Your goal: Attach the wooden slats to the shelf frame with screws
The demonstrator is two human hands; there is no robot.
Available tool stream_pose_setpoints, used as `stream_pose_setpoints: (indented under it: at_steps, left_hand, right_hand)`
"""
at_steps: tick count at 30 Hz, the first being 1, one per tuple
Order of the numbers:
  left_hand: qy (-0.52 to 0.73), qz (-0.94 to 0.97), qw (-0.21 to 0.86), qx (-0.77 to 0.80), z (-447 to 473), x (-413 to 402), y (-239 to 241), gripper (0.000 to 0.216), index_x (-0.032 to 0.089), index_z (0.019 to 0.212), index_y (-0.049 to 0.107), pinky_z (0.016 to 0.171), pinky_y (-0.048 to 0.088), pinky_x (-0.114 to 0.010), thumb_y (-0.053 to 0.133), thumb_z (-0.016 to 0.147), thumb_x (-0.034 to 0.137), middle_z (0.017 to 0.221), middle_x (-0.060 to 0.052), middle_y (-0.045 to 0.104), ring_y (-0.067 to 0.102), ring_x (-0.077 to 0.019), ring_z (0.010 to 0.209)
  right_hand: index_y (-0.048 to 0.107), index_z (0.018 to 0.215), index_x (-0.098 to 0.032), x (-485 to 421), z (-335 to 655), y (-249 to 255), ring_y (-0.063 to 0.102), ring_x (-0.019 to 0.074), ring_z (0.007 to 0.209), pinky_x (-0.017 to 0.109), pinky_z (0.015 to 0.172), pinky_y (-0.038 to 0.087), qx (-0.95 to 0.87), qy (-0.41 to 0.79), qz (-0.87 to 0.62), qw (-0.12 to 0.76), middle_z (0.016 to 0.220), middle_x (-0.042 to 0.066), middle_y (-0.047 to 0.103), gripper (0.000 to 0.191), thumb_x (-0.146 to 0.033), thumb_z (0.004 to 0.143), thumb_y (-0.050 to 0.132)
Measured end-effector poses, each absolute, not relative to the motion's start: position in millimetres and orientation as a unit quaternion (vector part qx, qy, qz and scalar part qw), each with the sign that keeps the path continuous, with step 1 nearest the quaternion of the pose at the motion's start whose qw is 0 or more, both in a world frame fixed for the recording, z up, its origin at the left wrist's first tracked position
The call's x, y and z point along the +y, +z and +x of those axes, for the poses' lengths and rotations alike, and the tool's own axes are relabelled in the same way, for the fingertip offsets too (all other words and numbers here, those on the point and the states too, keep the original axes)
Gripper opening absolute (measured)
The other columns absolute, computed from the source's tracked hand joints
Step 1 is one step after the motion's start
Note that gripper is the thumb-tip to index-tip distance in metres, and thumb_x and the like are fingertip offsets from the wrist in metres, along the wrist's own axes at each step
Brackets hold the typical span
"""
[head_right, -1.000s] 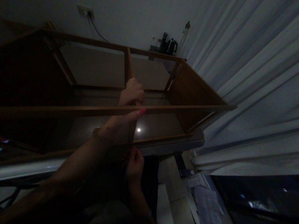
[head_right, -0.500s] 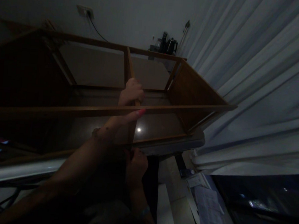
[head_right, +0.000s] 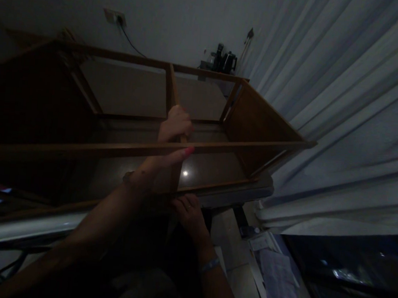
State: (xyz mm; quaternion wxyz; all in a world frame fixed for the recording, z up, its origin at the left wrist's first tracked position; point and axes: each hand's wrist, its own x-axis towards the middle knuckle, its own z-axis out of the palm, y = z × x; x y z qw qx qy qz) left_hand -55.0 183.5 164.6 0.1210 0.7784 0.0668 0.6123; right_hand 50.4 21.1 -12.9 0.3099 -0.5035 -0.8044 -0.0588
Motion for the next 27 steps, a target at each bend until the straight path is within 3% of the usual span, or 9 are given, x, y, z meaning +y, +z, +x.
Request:
stream_pose_setpoints:
  at_steps: [8, 13, 17, 23, 27]
  left_hand:
    - [0.608, 0.779, 0.135, 0.072, -58, 177, 167, 0.047, 0.025, 0.069, 0.047, 0.1, 0.039, -0.053, 0.035, 0.087, 0.066, 0.067, 0.001, 0.048, 0.054, -0.0194, 0.078]
    - [0.605, 0.78, 0.134, 0.088, -59, 173, 169, 0.047, 0.026, 0.07, 0.048, 0.099, 0.039, -0.053, 0.035, 0.086, 0.067, 0.068, 0.001, 0.048, 0.054, -0.0201, 0.079]
    - [0.611, 0.776, 0.132, 0.084, -59, 171, 168, 0.046, 0.025, 0.07, 0.048, 0.1, 0.038, -0.054, 0.035, 0.088, 0.065, 0.068, 0.001, 0.048, 0.054, -0.0196, 0.078]
    - [0.608, 0.777, 0.132, 0.093, -61, 165, 169, 0.041, 0.027, 0.074, 0.051, 0.103, 0.036, -0.053, 0.036, 0.089, 0.062, 0.073, 0.0, 0.053, 0.055, -0.0211, 0.085]
    - [0.613, 0.769, 0.144, 0.112, -65, 152, 175, 0.04, 0.026, 0.075, 0.051, 0.103, 0.037, -0.054, 0.033, 0.092, 0.057, 0.076, 0.0, 0.055, 0.056, -0.0216, 0.089]
  right_hand:
    - [0.063, 0.108, -0.029, 14, 58, -7, 0.051, 0.019, 0.095, 0.037, 0.091, 0.043, -0.82, -0.099, -0.515, 0.229, 0.1, 0.004, 0.064, 0.026, -0.016, 0.086, 0.061]
    - [0.061, 0.113, -0.026, 20, 59, -4, 0.054, 0.0182, 0.1, 0.036, 0.095, 0.046, -0.845, -0.084, -0.479, 0.223, 0.106, 0.004, 0.065, 0.027, -0.014, 0.089, 0.056]
    - [0.061, 0.112, -0.023, 29, 58, 3, 0.057, 0.0162, 0.105, 0.034, 0.096, 0.048, -0.853, -0.033, -0.446, 0.27, 0.104, 0.004, 0.067, 0.024, -0.015, 0.092, 0.052]
    - [0.062, 0.104, -0.024, 44, 48, -12, 0.063, 0.0135, 0.085, 0.027, 0.077, 0.053, -0.761, 0.018, -0.497, 0.417, 0.089, 0.002, 0.069, 0.018, -0.016, 0.091, 0.052]
    - [0.057, 0.103, -0.023, 41, 47, -22, 0.062, 0.015, 0.084, 0.029, 0.073, 0.053, -0.713, 0.02, -0.525, 0.465, 0.09, 0.003, 0.065, 0.014, -0.025, 0.09, 0.056]
